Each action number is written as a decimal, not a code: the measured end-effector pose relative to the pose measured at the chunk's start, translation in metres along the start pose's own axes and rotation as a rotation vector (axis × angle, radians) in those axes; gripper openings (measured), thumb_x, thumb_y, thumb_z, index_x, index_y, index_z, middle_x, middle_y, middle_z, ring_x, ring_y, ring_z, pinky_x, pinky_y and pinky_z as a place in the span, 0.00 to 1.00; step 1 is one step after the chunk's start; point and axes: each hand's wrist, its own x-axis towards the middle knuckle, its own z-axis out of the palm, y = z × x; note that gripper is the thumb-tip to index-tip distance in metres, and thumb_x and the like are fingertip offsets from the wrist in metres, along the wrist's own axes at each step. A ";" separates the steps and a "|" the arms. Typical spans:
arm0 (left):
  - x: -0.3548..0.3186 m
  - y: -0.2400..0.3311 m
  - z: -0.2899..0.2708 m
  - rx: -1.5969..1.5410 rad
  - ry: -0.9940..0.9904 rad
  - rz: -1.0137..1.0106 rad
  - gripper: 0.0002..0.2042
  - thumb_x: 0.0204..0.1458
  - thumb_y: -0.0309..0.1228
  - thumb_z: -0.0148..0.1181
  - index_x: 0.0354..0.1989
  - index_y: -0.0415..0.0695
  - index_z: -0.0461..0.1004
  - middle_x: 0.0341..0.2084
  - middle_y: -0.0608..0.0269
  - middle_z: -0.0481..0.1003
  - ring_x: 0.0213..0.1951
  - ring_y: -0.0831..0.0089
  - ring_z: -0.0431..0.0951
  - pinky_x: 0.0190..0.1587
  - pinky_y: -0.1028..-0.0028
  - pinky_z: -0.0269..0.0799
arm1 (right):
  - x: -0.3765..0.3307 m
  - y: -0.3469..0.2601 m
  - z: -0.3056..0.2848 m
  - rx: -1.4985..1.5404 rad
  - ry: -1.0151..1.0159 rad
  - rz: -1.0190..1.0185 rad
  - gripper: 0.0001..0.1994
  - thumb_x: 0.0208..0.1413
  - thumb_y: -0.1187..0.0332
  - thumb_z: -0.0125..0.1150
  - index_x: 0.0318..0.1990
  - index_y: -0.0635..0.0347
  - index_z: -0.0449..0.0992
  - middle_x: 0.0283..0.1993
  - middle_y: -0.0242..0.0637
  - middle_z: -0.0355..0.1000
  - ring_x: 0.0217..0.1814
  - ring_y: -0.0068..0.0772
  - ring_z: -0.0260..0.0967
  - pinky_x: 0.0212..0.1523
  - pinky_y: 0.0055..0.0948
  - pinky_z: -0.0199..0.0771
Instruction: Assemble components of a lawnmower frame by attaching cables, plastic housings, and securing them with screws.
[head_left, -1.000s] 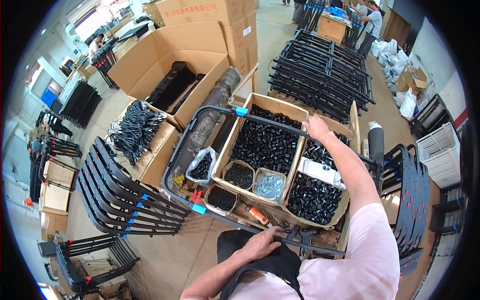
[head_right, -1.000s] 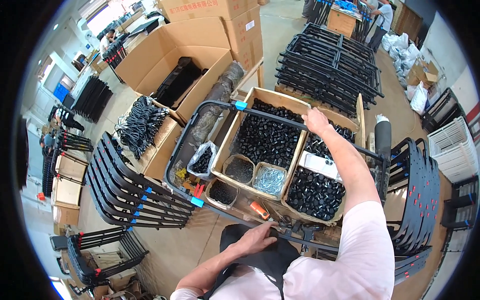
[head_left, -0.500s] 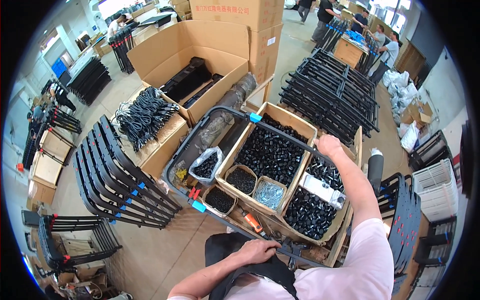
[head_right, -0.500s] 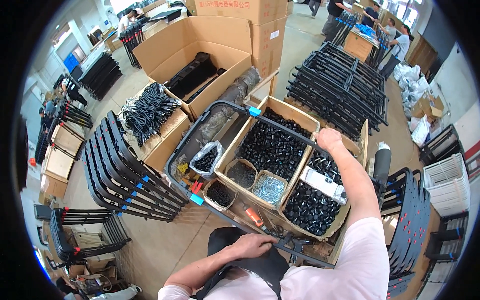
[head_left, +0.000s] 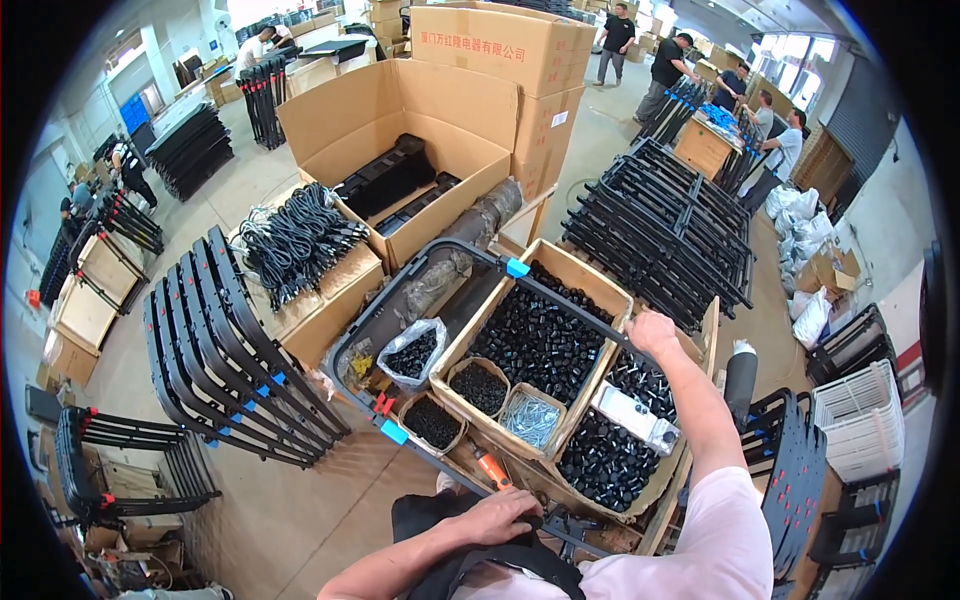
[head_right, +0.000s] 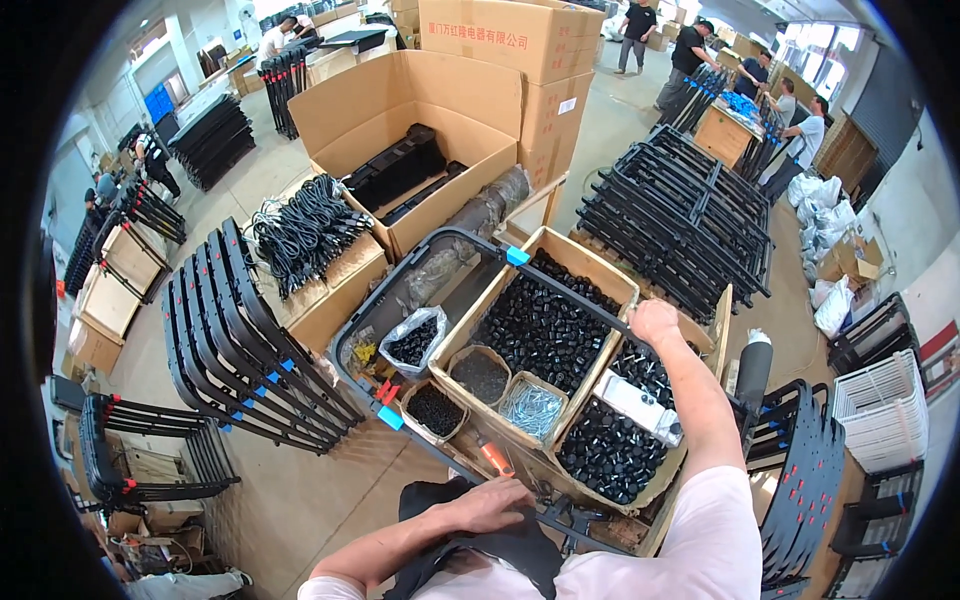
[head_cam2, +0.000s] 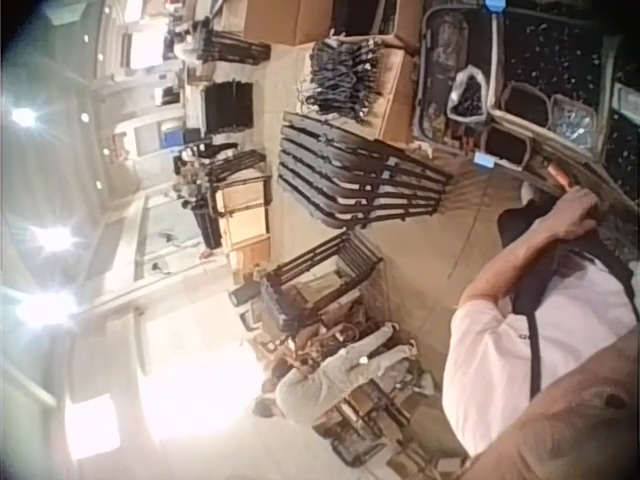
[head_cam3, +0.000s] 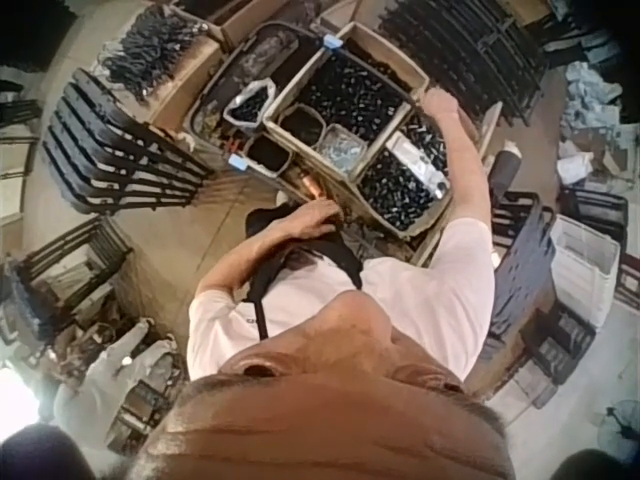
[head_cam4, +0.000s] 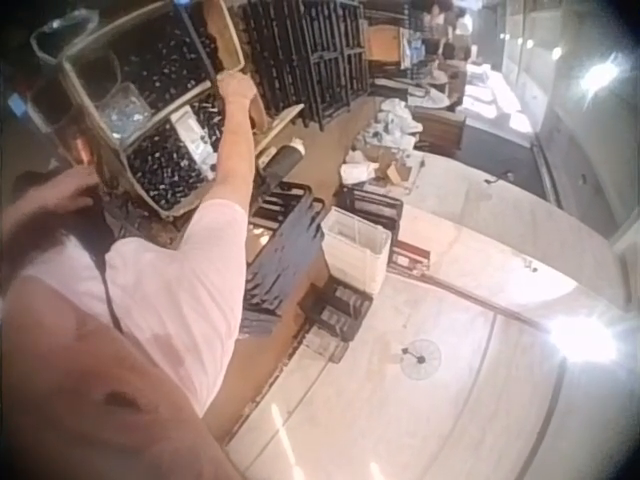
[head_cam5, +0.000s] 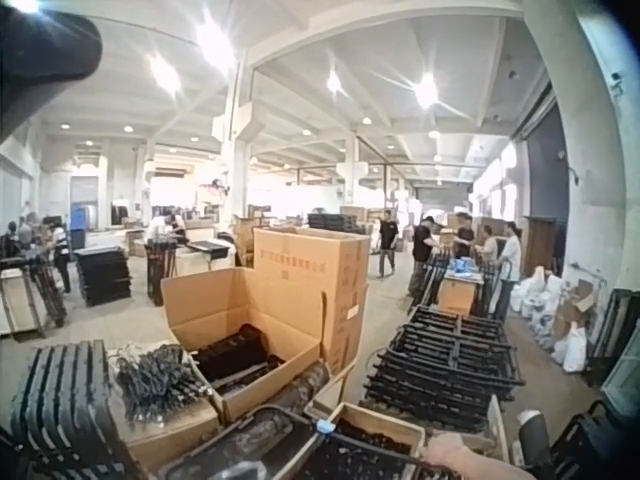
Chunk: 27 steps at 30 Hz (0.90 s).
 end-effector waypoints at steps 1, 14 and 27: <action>-0.001 -0.005 0.000 0.000 0.000 0.000 0.21 0.61 0.35 0.64 0.62 0.48 0.74 0.51 0.50 0.76 0.58 0.51 0.75 0.64 0.59 0.71 | 0.003 -0.001 -0.001 0.034 -0.016 0.045 0.30 0.61 0.43 0.54 0.41 0.66 0.87 0.47 0.56 0.83 0.55 0.55 0.81 0.59 0.46 0.78; -0.002 -0.028 -0.003 0.236 0.029 0.202 0.28 0.64 0.54 0.58 0.69 0.57 0.70 0.42 0.57 0.82 0.44 0.52 0.84 0.47 0.56 0.81 | -0.021 -0.011 -0.022 -0.179 -0.041 -0.144 0.22 0.44 0.52 0.70 0.40 0.62 0.88 0.44 0.48 0.85 0.51 0.49 0.84 0.52 0.43 0.84; -0.002 -0.040 -0.001 0.213 0.065 0.315 0.18 0.66 0.48 0.58 0.57 0.53 0.75 0.38 0.58 0.78 0.36 0.53 0.83 0.34 0.57 0.79 | -0.006 -0.027 -0.044 -0.393 -0.377 -0.149 0.15 0.54 0.65 0.61 0.45 0.58 0.87 0.51 0.51 0.83 0.57 0.48 0.82 0.57 0.45 0.82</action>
